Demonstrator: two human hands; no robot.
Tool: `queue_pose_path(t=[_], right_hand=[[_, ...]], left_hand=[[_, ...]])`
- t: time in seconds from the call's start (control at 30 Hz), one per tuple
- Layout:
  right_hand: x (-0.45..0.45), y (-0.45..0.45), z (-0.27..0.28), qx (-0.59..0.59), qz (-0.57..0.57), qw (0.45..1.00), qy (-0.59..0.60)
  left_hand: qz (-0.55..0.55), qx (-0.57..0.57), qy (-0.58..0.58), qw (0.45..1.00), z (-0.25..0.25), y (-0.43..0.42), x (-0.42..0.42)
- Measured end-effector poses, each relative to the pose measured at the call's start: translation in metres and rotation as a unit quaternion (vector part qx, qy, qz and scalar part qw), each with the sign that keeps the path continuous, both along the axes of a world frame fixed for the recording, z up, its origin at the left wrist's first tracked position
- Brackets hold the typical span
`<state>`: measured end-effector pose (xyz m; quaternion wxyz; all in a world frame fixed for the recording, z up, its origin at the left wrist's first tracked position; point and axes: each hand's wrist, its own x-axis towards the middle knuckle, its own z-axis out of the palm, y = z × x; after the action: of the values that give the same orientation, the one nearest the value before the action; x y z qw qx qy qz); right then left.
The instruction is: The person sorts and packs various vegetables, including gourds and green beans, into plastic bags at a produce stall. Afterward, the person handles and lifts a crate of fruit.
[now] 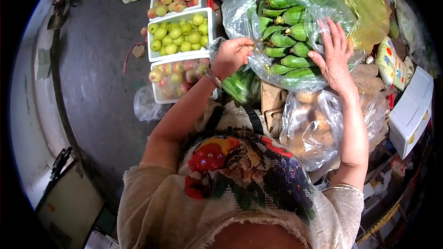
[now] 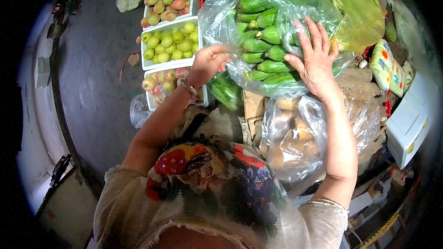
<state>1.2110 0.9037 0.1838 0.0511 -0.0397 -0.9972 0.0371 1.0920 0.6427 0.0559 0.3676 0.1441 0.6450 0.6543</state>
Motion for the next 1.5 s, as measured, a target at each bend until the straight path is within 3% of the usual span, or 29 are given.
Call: queue_pose_path(t=[0.37, 0.43, 0.57, 0.63, 0.7, 0.8, 0.87, 1.0, 1.2, 1.33, 1.5], right_hand=[[-0.001, -0.001, 0.001, -0.004, -0.002, 1.0, -0.001], [0.0, -0.001, 0.001, -0.007, 0.001, 1.0, 0.0], [0.0, 0.0, 0.001, -0.005, -0.005, 1.0, -0.006], [0.001, 0.001, -0.002, 0.001, 0.0, 1.0, 0.001], [0.0, -0.001, 0.0, -0.002, -0.001, 1.0, 0.0], [0.0, 0.0, 0.0, -0.005, -0.002, 1.0, 0.004], [0.0, 0.0, -0.001, -0.008, 0.001, 1.0, 0.008], [0.0, -0.003, 0.001, -0.007, -0.008, 1.0, 0.0], [0.0, -0.001, 0.0, 0.004, -0.002, 1.0, -0.008], [0.0, -0.003, 0.002, -0.003, -0.011, 1.0, -0.017], [-0.001, -0.003, -0.001, 0.006, -0.006, 1.0, -0.006]], left_hand=[[0.006, 0.068, -0.079, 0.995, -0.003, 0.021, 0.016], [-0.038, -0.074, 0.149, 0.985, -0.011, 0.013, 0.014], [-0.007, -0.039, 0.161, 0.986, -0.012, -0.01, 0.022], [0.004, -0.007, -0.014, 1.0, 0.006, -0.019, 0.026], [-0.024, -0.001, 0.03, 0.999, -0.005, -0.031, 0.027], [-0.053, 0.021, -0.065, 0.996, -0.008, -0.046, 0.029], [-0.041, 0.002, -0.191, 0.981, -0.006, -0.052, 0.029], [-0.038, -0.001, -0.159, 0.987, -0.019, -0.053, 0.033], [-0.038, 0.111, -0.336, 0.935, -0.023, -0.06, 0.031], [-0.062, 0.151, -0.319, 0.934, -0.044, -0.07, 0.031], [-0.042, 0.122, -0.287, 0.949, -0.043, -0.11, 0.032]])
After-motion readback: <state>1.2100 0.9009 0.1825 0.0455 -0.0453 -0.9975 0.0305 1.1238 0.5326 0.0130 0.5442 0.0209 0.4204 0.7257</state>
